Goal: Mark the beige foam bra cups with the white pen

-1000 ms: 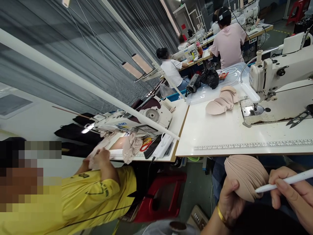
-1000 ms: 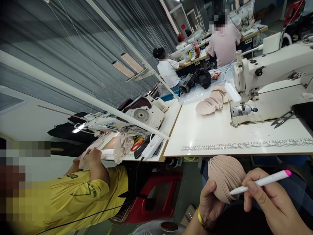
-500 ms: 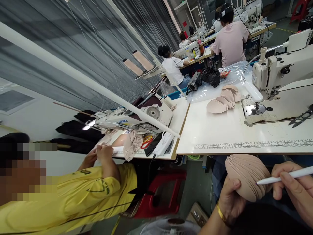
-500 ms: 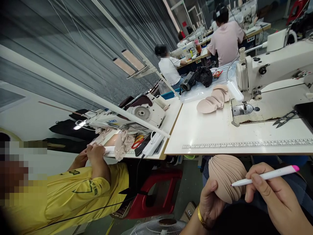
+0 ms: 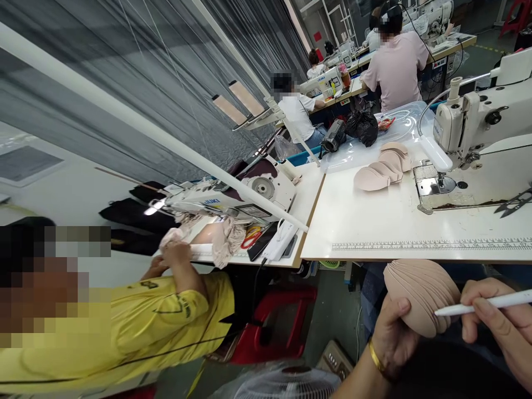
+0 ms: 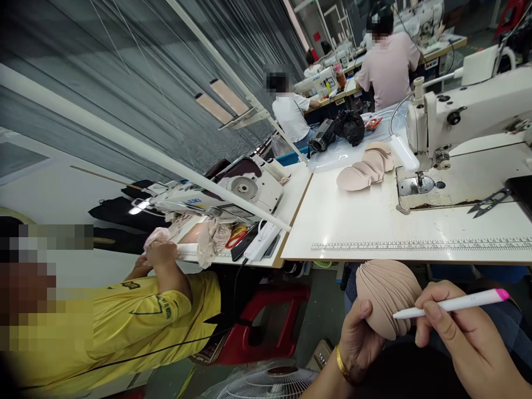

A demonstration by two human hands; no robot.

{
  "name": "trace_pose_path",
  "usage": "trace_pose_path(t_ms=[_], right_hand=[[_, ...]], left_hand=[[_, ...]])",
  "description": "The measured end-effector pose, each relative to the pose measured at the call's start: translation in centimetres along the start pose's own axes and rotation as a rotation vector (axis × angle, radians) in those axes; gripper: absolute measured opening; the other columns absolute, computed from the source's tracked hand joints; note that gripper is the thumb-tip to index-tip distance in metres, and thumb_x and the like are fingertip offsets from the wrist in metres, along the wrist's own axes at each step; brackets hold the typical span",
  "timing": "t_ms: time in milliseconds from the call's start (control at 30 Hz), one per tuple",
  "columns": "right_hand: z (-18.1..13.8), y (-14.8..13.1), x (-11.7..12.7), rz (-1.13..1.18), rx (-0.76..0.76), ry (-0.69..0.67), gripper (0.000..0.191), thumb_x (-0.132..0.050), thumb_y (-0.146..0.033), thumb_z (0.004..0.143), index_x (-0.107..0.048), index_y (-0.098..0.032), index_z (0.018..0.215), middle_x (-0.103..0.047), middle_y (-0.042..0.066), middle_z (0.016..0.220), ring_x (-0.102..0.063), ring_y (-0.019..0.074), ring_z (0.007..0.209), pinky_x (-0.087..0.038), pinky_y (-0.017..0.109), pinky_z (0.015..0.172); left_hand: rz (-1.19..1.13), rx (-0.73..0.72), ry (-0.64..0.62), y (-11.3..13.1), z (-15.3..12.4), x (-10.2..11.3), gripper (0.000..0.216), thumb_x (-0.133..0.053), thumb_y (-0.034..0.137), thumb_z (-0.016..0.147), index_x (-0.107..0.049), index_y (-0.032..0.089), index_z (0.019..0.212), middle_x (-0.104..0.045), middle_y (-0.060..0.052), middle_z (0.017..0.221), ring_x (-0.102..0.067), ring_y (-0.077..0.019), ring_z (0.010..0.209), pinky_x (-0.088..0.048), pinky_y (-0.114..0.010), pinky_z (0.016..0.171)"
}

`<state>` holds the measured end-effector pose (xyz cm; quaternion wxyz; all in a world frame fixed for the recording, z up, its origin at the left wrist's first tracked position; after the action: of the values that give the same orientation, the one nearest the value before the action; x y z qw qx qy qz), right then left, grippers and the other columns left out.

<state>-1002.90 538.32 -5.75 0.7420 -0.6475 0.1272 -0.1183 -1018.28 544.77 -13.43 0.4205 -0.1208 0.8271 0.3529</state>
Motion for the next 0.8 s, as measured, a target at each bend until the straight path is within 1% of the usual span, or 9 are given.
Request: trace_pose_path(t_ms=[100,167,267,367,467,567,667,733,800], right_hand=[[0.1,0.0,-0.7,-0.014,-0.003,-0.052,0.028,-0.056,-0.038,0.113,-0.075,-0.027,0.096,-0.069,0.002,0.075,-0.068,0.0199,0.074,-0.059,0.028,0.072],[0.1,0.1,-0.9,0.02,-0.018,-0.075,0.03,-0.054,-0.039,0.114,-0.075,-0.027,0.097,-0.068,0.002,0.074,-0.067,0.0199,0.073,-0.059,0.029,0.073],[0.0,0.3,-0.2,0.058,-0.031,-0.04,0.03,-0.055,-0.042,0.113,-0.076,-0.026,0.098,-0.066,0.003,0.07,-0.065,0.022,0.071,-0.059,0.032,0.071],[-0.1,0.3,0.3,0.016,-0.016,-0.013,0.03,-0.057,-0.043,0.112,-0.077,-0.026,0.097,-0.067,0.004,0.07,-0.066,0.0239,0.072,-0.059,0.034,0.07],[0.0,0.1,-0.4,-0.032,0.011,-0.059,0.029,-0.057,-0.04,0.112,-0.076,-0.027,0.095,-0.068,0.003,0.073,-0.067,0.0217,0.073,-0.058,0.031,0.072],[0.0,-0.2,-1.4,-0.01,0.011,-0.102,0.031,-0.054,-0.038,0.114,-0.075,-0.027,0.093,-0.068,0.002,0.073,-0.067,0.02,0.073,-0.057,0.029,0.071],[0.0,-0.2,-2.0,0.031,-0.029,-0.121,0.031,-0.054,-0.04,0.113,-0.076,-0.028,0.096,-0.069,0.003,0.073,-0.068,0.0223,0.074,-0.058,0.033,0.071],[0.0,0.2,-1.4,0.069,-0.065,-0.074,0.031,-0.054,-0.043,0.112,-0.077,-0.029,0.097,-0.068,0.004,0.07,-0.069,0.0265,0.073,-0.059,0.039,0.069],[0.2,0.9,0.0,0.107,-0.077,0.015,0.028,-0.054,-0.045,0.111,-0.077,-0.032,0.1,-0.066,0.005,0.064,-0.068,0.0306,0.068,-0.058,0.043,0.062]], left_hand=[[0.007,-0.014,0.015,0.1,0.0,0.1,0.087,-0.1,0.044,0.066,-0.07,0.008,0.139,-0.074,-0.021,0.136,-0.063,-0.0421,0.137,-0.047,-0.049,0.12],[0.017,-0.01,0.02,0.0,0.0,0.2,0.083,-0.098,0.045,0.068,-0.071,0.008,0.137,-0.073,-0.021,0.139,-0.061,-0.0441,0.14,-0.048,-0.049,0.119],[0.027,-0.009,0.008,0.0,0.1,0.1,0.078,-0.095,0.045,0.071,-0.071,0.01,0.137,-0.073,-0.02,0.141,-0.06,-0.0451,0.141,-0.049,-0.052,0.118],[0.028,-0.007,-0.008,-0.1,0.2,0.1,0.079,-0.096,0.048,0.07,-0.074,0.013,0.137,-0.073,-0.018,0.142,-0.062,-0.043,0.14,-0.05,-0.052,0.118],[0.008,0.006,0.019,-0.3,0.3,0.5,0.076,-0.097,0.048,0.067,-0.077,0.013,0.132,-0.076,-0.017,0.138,-0.065,-0.0419,0.136,-0.052,-0.049,0.114],[0.013,0.008,0.059,-0.4,0.2,0.7,0.069,-0.097,0.047,0.068,-0.08,0.011,0.124,-0.078,-0.018,0.13,-0.064,-0.0432,0.136,-0.055,-0.045,0.108],[0.035,0.009,0.032,-0.7,0.2,0.3,0.072,-0.097,0.048,0.069,-0.078,0.01,0.127,-0.077,-0.02,0.131,-0.061,-0.0454,0.141,-0.053,-0.047,0.111],[0.026,0.0,0.001,-0.6,0.2,0.0,0.078,-0.096,0.048,0.069,-0.075,0.01,0.133,-0.075,-0.021,0.136,-0.06,-0.0463,0.142,-0.05,-0.051,0.117],[0.016,-0.037,-0.02,0.5,0.5,-0.1,0.082,-0.096,0.047,0.07,-0.072,0.01,0.139,-0.073,-0.023,0.141,-0.059,-0.0468,0.145,-0.045,-0.056,0.123]])
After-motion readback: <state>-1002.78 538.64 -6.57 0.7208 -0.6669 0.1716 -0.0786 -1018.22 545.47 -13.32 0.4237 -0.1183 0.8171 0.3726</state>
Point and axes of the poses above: each hand's wrist, its own z-axis towards the middle knuckle, its own x-axis out of the back of the hand, y = z × x, the point moved 9 cm from there along z, towards the middle knuckle
